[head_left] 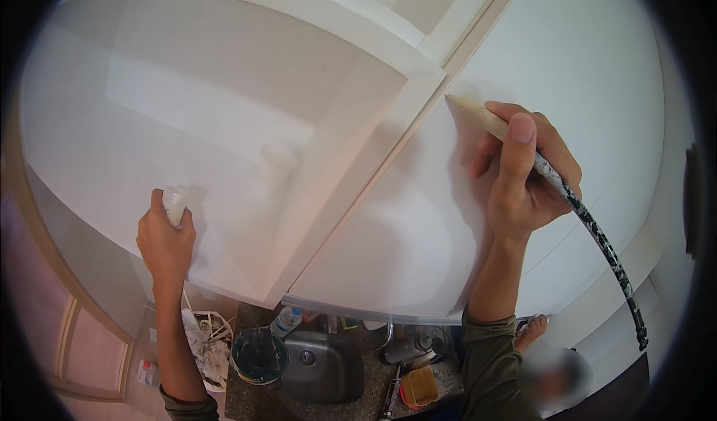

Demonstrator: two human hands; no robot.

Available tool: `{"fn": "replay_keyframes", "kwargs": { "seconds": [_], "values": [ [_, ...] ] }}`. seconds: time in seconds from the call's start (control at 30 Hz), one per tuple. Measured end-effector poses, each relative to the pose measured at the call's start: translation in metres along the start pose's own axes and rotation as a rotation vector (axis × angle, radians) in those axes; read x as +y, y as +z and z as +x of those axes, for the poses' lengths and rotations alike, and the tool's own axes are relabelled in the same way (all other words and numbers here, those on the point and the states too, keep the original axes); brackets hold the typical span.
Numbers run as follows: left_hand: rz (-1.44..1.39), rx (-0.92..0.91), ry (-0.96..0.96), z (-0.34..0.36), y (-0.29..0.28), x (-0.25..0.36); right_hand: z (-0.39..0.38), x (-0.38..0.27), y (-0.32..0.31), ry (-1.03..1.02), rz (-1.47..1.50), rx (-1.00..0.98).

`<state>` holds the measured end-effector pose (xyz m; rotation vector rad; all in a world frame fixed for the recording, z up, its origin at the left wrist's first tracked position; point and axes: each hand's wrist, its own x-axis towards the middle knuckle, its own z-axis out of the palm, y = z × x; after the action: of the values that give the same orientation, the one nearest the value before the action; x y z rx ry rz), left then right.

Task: The person applies white caulk along the vertical seam between two white cabinet doors using a small brush. They repeatedly dip the brush into a small white container to reload caulk and continue smoothing the bead along the seam.

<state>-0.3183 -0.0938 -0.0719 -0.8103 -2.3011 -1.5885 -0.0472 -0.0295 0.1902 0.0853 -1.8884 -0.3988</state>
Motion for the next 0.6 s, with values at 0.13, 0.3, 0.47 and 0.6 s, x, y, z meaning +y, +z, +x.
{"fn": "replay_keyframes", "kwargs": {
  "seconds": [0.13, 0.3, 0.47, 0.6],
  "values": [
    [-0.005, -0.010, -0.008, 0.000, 0.001, -0.001, -0.001, 0.006, 0.002, -0.012, 0.081, 0.052],
    [0.003, 0.048, 0.035, -0.002, -0.002, 0.001, 0.000, 0.002, 0.000, 0.042, 0.150, 0.066],
    [-0.055, 0.100, 0.021, -0.004, -0.001, 0.002, -0.003, 0.000, -0.007, 0.177, 0.403, 0.235],
    [-0.123, 0.122, 0.029, -0.006, 0.003, -0.001, -0.008, -0.001, -0.011, 0.153, 0.482, 0.283]
  ]
}}
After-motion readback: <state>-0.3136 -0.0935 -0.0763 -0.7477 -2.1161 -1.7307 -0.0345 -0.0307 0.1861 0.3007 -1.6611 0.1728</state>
